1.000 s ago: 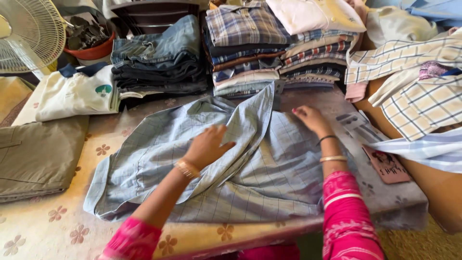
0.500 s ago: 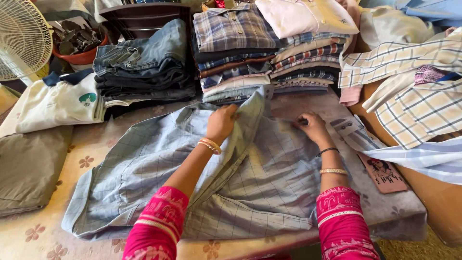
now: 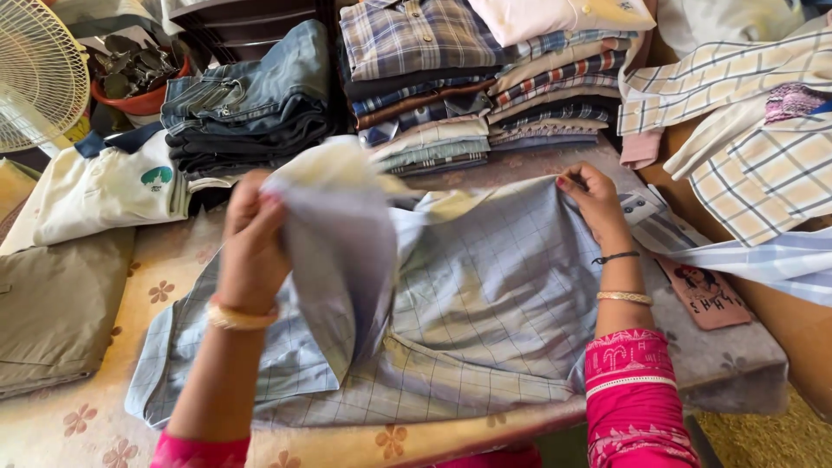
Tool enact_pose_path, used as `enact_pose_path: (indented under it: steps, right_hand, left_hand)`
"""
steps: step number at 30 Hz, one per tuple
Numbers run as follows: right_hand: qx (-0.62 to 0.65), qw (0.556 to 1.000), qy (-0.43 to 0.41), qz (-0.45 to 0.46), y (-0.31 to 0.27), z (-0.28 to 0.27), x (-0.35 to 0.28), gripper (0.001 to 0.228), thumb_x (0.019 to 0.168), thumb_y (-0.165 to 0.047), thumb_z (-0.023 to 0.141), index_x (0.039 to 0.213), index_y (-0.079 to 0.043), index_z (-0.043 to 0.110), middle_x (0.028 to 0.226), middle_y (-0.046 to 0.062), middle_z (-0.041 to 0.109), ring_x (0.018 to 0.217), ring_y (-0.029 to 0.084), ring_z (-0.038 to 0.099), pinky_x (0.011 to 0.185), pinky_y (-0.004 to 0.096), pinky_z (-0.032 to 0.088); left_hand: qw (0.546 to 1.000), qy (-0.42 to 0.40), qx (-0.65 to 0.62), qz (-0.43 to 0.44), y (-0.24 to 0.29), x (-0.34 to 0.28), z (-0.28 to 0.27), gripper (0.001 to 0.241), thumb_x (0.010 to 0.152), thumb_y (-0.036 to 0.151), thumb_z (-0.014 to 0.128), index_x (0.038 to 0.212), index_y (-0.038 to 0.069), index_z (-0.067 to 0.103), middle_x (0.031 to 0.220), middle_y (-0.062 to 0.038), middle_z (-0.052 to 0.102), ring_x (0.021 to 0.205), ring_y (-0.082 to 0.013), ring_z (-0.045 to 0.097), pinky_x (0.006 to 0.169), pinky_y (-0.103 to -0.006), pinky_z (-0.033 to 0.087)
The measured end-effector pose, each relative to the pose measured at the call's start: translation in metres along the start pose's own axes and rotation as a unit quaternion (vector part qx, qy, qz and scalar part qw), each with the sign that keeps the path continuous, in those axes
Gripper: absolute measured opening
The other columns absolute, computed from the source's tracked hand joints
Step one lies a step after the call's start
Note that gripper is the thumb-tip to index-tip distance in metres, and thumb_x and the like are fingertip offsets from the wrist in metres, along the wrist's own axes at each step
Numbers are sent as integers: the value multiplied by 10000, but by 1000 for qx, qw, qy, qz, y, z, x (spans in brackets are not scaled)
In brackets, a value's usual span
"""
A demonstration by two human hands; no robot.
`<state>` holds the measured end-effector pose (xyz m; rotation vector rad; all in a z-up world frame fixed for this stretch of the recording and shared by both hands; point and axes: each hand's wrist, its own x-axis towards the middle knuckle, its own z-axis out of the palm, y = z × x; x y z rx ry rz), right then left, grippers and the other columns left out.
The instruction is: Folding a light blue plaid button-down shirt.
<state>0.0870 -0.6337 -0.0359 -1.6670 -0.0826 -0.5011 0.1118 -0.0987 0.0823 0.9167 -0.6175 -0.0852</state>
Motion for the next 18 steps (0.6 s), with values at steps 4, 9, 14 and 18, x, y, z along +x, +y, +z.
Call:
enact_pose_path:
  steps: [4,9,14,18]
  right_hand:
    - [76,996,-30,33,14,-32,-12,250,935,-298,782,995,-77,681,930,-73,639,871,39,560,792,189,454]
    - [77,973,-175,126,12,-16,-3,592,906,-618,668,970,-39,772,880,51,719,824,153,647,748,277,507]
    - [-270,951,-132,69,53,22,7,767,842,-629,726,1396,-131,544,1371,155,563,1233,295,521,963,427,475]
    - [-487,861,-148,8,43,27,4,1041,724,-569,865,1555,-164,387,1501,226,468,1359,408,424,1062,509,386]
  left_hand:
    - [975,-207,-18,-80,60,-50,7,348,865,270,773,1073,-10,759,1092,-165,737,926,-276,718,780,-439,572]
    - [725,-587,275,-232,82,-51,56,305,975,347,715,1053,63,795,1025,-99,803,939,-219,773,832,-367,620]
    - [699,-246,619,-258,29,-10,-33,317,912,369,637,1118,158,752,1036,-68,795,909,-238,754,794,-398,606]
    - [577,-22,795,-188,-20,23,-172,546,929,543,678,1262,110,670,1238,-196,680,1157,-384,640,949,-516,526]
